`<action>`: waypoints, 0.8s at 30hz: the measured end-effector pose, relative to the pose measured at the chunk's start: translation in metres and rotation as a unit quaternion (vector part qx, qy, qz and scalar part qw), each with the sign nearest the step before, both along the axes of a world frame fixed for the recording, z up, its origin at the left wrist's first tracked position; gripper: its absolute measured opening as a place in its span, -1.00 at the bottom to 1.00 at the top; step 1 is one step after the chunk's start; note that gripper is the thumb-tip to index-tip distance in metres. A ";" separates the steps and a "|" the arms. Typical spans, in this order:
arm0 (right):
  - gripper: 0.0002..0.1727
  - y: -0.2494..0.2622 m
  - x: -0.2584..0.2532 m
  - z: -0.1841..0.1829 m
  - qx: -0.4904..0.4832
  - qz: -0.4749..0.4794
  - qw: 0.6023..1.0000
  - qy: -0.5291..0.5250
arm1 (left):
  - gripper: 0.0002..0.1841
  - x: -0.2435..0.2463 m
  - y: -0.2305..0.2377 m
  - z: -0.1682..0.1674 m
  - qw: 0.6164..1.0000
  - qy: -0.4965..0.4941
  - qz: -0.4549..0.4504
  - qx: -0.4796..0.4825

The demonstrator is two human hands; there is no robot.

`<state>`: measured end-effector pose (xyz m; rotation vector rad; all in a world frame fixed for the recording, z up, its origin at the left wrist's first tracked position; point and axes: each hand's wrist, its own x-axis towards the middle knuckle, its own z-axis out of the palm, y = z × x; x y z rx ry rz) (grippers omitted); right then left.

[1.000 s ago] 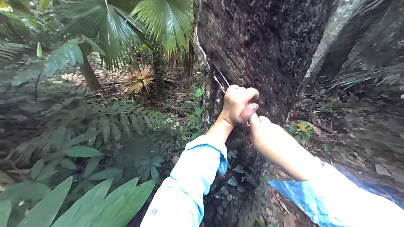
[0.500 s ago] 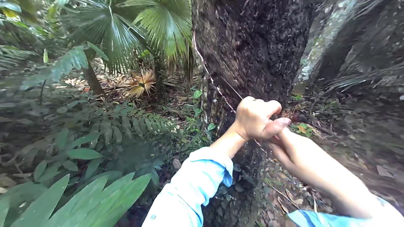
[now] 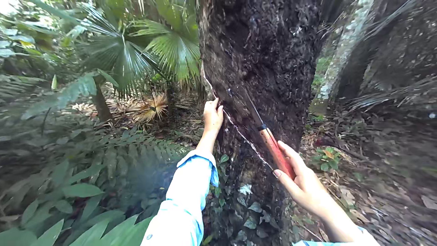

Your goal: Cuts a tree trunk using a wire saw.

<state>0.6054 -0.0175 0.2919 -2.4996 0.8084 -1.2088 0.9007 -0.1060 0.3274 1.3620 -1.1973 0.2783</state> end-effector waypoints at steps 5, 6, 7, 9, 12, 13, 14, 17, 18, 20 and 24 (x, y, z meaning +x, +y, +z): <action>-0.26 -0.019 0.008 -0.007 -0.019 0.028 0.999 0.029 | -0.77 -0.026 0.016 -0.031 0.990 -0.080 0.012 -0.112; -0.26 -0.023 0.009 -0.008 -0.013 0.031 0.999 0.031 | -0.77 -0.039 0.026 -0.039 0.986 -0.104 -0.003 -0.134; -0.27 -0.026 0.010 -0.008 -0.007 0.035 0.999 0.032 | -0.78 -0.053 0.037 -0.047 0.978 -0.133 -0.020 -0.160; -0.27 -0.033 0.013 -0.011 -0.005 0.041 0.999 0.034 | -0.77 -0.076 0.054 -0.051 0.952 -0.203 -0.045 -0.222; -0.28 -0.040 0.016 -0.011 -0.001 0.048 0.998 0.045 | -0.81 -0.092 0.050 -0.039 0.914 -0.294 -0.050 -0.274; -0.28 -0.042 0.017 -0.010 -0.004 0.043 0.998 0.052 | -0.82 -0.095 0.045 -0.033 0.909 -0.311 -0.063 -0.268; -0.29 -0.044 0.017 -0.009 -0.011 0.035 0.997 0.062 | -0.80 -0.096 0.039 -0.028 0.909 -0.323 -0.091 -0.248; -0.43 -0.051 0.020 -0.015 -0.019 0.008 0.994 0.107 | -0.59 -0.102 0.024 -0.020 0.906 -0.348 -0.169 -0.170; -0.53 -0.051 0.021 -0.015 -0.010 0.001 0.992 0.129 | -0.49 -0.106 0.018 -0.022 0.908 -0.349 -0.162 -0.167; -0.63 -0.050 0.023 -0.012 0.022 -0.017 0.984 0.175 | -0.31 -0.113 0.011 -0.026 0.915 -0.339 -0.132 -0.174; -0.71 -0.044 -0.004 -0.023 -0.008 -0.058 0.978 0.202 | -0.21 -0.143 0.016 -0.041 0.920 -0.323 -0.101 -0.199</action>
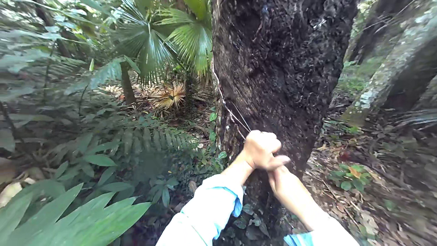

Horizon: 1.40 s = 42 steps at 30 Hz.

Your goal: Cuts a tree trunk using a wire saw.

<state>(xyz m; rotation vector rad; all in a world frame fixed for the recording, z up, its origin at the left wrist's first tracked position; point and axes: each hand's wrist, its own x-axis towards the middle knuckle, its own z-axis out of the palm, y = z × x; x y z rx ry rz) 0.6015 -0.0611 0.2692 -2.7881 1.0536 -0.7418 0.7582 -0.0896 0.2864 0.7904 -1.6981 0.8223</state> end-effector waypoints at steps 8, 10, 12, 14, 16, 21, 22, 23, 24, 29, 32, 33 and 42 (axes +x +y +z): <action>-0.64 -0.017 0.013 0.011 0.015 0.011 0.999 0.040 | -0.21 0.014 -0.017 0.004 0.999 0.009 -0.009 -0.044; -0.66 -0.019 0.007 -0.003 0.018 -0.001 0.999 0.035 | -0.19 0.004 -0.017 -0.007 0.998 0.003 0.011 -0.055; -0.70 -0.018 -0.002 -0.021 -0.032 0.007 0.999 -0.007 | -0.18 -0.003 -0.013 -0.014 0.998 -0.008 0.002 -0.066; -0.69 -0.017 0.001 -0.018 -0.024 0.008 1.000 -0.009 | -0.18 0.002 -0.014 -0.012 0.997 -0.008 -0.019 -0.072; -0.68 -0.018 0.011 -0.012 0.009 -0.008 1.000 0.012 | -0.17 0.011 -0.020 -0.011 0.997 -0.001 -0.033 -0.074; -0.73 -0.023 0.018 -0.031 -0.036 -0.050 0.998 -0.008 | -0.19 0.011 -0.028 -0.024 0.992 -0.006 -0.002 -0.129; -0.73 -0.021 0.017 -0.035 -0.036 -0.053 0.998 -0.011 | -0.19 0.009 -0.026 -0.028 0.991 -0.005 0.003 -0.131; -0.74 -0.019 0.015 -0.036 -0.040 -0.052 0.998 -0.016 | -0.19 0.007 -0.025 -0.029 0.991 -0.001 0.003 -0.133; -0.74 -0.016 0.014 -0.035 -0.042 -0.051 0.998 -0.015 | -0.19 0.006 -0.023 -0.029 0.991 0.003 -0.003 -0.132; -0.55 0.029 0.006 0.013 0.084 -0.086 0.984 0.134 | -0.17 0.000 0.002 -0.021 0.994 0.042 -0.067 -0.081; -0.40 0.052 0.001 0.046 0.138 -0.077 0.968 0.193 | -0.19 -0.005 0.019 -0.008 0.991 0.071 -0.111 -0.033; -0.39 0.056 0.000 0.054 0.144 -0.070 0.966 0.202 | -0.20 -0.006 0.022 -0.004 0.990 0.081 -0.117 -0.022; -0.43 0.049 -0.011 0.058 0.126 0.013 0.985 0.118 | -0.30 -0.009 0.029 0.019 0.990 0.076 -0.098 0.060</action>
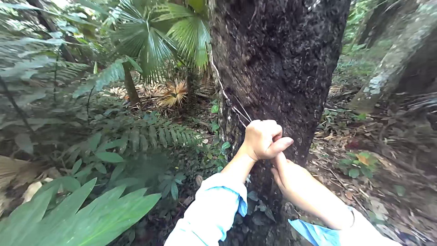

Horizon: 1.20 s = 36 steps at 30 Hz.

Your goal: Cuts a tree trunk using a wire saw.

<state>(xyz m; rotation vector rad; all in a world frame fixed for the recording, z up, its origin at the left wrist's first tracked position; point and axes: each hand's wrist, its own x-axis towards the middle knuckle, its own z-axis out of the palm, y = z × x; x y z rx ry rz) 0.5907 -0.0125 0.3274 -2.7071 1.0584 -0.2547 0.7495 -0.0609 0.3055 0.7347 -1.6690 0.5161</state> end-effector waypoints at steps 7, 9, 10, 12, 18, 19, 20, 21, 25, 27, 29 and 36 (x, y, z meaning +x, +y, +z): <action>-0.66 0.032 -0.082 -0.020 -0.010 0.072 0.995 -0.075 | -0.30 -0.066 0.045 -0.022 0.999 0.009 -0.015 0.048; -0.71 0.036 -0.103 -0.025 -0.008 0.077 0.993 -0.093 | -0.29 -0.083 0.048 -0.028 1.000 0.006 -0.020 -0.007; -0.72 0.035 -0.107 -0.026 -0.020 0.075 0.991 -0.106 | -0.28 -0.086 0.046 -0.027 0.999 0.005 -0.019 -0.026; -0.71 0.028 -0.106 -0.027 -0.047 0.065 0.990 -0.120 | -0.29 -0.086 0.037 -0.022 0.999 0.012 -0.021 -0.038; -0.44 -0.012 -0.092 -0.024 -0.145 0.100 0.974 -0.139 | -0.41 -0.077 0.014 -0.015 0.997 0.073 -0.013 -0.034; -0.42 -0.013 -0.090 -0.018 -0.143 0.101 0.976 -0.130 | -0.43 -0.075 0.012 -0.014 0.996 0.084 -0.014 -0.036; -0.41 -0.013 -0.088 -0.012 -0.142 0.099 0.978 -0.117 | -0.43 -0.074 0.011 -0.012 0.995 0.093 -0.017 -0.039; -0.40 -0.012 -0.086 -0.005 -0.135 0.095 0.981 -0.102 | -0.44 -0.073 0.011 -0.009 0.994 0.101 -0.022 -0.038; -0.38 -0.007 -0.083 0.021 -0.112 0.098 0.987 -0.054 | -0.50 -0.071 0.012 0.003 0.991 0.124 -0.044 0.001; -0.39 -0.012 -0.082 0.031 -0.118 0.113 0.986 -0.042 | -0.55 -0.069 0.014 0.010 0.990 0.132 -0.046 0.031; -0.41 -0.016 -0.078 0.041 -0.117 0.121 0.985 -0.032 | -0.56 -0.067 0.012 0.017 0.987 0.143 -0.048 0.051; -0.36 -0.009 -0.061 0.025 -0.109 0.087 0.990 0.008 | -0.37 -0.049 0.002 -0.005 0.989 0.138 -0.055 -0.011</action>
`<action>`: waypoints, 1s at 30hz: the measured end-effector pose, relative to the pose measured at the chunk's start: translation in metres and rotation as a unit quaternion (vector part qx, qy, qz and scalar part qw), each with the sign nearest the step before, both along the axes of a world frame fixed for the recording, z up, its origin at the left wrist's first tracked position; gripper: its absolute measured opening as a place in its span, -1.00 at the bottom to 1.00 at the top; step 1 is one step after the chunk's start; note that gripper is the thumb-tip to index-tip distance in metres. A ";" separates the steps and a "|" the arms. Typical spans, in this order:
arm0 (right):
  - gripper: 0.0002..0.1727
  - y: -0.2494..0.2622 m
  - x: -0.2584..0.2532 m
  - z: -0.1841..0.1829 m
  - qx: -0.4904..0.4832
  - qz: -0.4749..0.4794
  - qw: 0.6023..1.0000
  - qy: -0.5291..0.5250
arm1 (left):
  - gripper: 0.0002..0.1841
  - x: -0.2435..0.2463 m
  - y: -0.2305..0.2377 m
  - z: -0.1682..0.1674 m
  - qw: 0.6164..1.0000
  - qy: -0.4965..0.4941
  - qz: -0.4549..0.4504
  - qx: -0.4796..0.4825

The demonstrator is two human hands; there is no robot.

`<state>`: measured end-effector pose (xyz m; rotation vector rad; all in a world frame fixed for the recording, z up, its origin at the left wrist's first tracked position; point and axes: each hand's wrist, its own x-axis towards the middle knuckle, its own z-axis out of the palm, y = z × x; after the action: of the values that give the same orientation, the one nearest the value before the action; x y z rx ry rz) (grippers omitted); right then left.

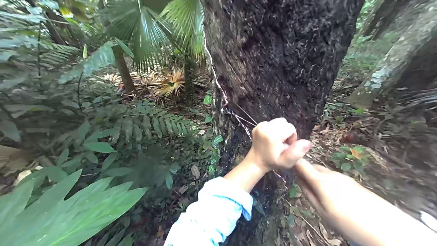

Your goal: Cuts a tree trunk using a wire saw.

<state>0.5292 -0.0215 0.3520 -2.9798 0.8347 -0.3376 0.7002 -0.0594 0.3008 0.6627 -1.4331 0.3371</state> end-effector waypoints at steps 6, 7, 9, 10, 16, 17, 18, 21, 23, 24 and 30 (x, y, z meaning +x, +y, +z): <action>-0.52 0.014 -0.019 0.037 0.100 0.020 0.993 0.052 | -0.44 -0.015 0.016 0.018 1.000 -0.023 -0.016 -0.007; -0.50 0.012 -0.019 0.041 0.106 0.017 0.992 0.059 | -0.48 -0.016 0.014 0.020 0.999 -0.018 -0.028 0.003; -0.52 0.010 -0.017 0.046 0.109 0.017 0.992 0.068 | -0.50 -0.015 0.012 0.024 0.999 -0.009 -0.045 0.015; -0.53 0.010 -0.016 0.050 0.109 0.017 0.991 0.073 | -0.50 -0.015 0.012 0.025 0.999 -0.005 -0.051 0.018; -0.47 0.018 -0.005 0.063 0.119 -0.005 0.990 0.082 | -0.45 -0.008 0.010 0.030 0.996 0.001 -0.088 0.013; -0.49 0.019 -0.004 0.060 0.117 -0.011 0.990 0.079 | -0.42 -0.006 0.009 0.028 0.996 -0.003 -0.089 0.007; -0.52 0.020 -0.002 0.056 0.116 -0.019 0.990 0.075 | -0.39 -0.005 0.008 0.025 0.996 -0.007 -0.087 -0.003; -0.54 0.020 0.001 0.031 0.080 -0.050 0.994 0.055 | -0.27 -0.001 0.001 0.012 0.998 -0.027 -0.049 -0.042; -0.53 0.017 0.002 0.007 0.053 -0.065 0.996 0.032 | -0.23 0.001 -0.004 0.002 0.996 -0.054 -0.024 -0.060; -0.53 0.013 0.001 -0.003 0.036 -0.065 0.997 0.023 | -0.21 0.001 -0.007 -0.002 0.995 -0.065 -0.011 -0.071; -0.61 -0.029 -0.007 -0.074 -0.155 -0.013 0.982 -0.107 | -0.21 -0.002 -0.024 -0.025 0.984 -0.105 0.067 -0.128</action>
<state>0.5221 -0.0501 0.2779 -3.1298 0.8693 -0.8460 0.6977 -0.0831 0.2756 0.5245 -1.5145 0.7017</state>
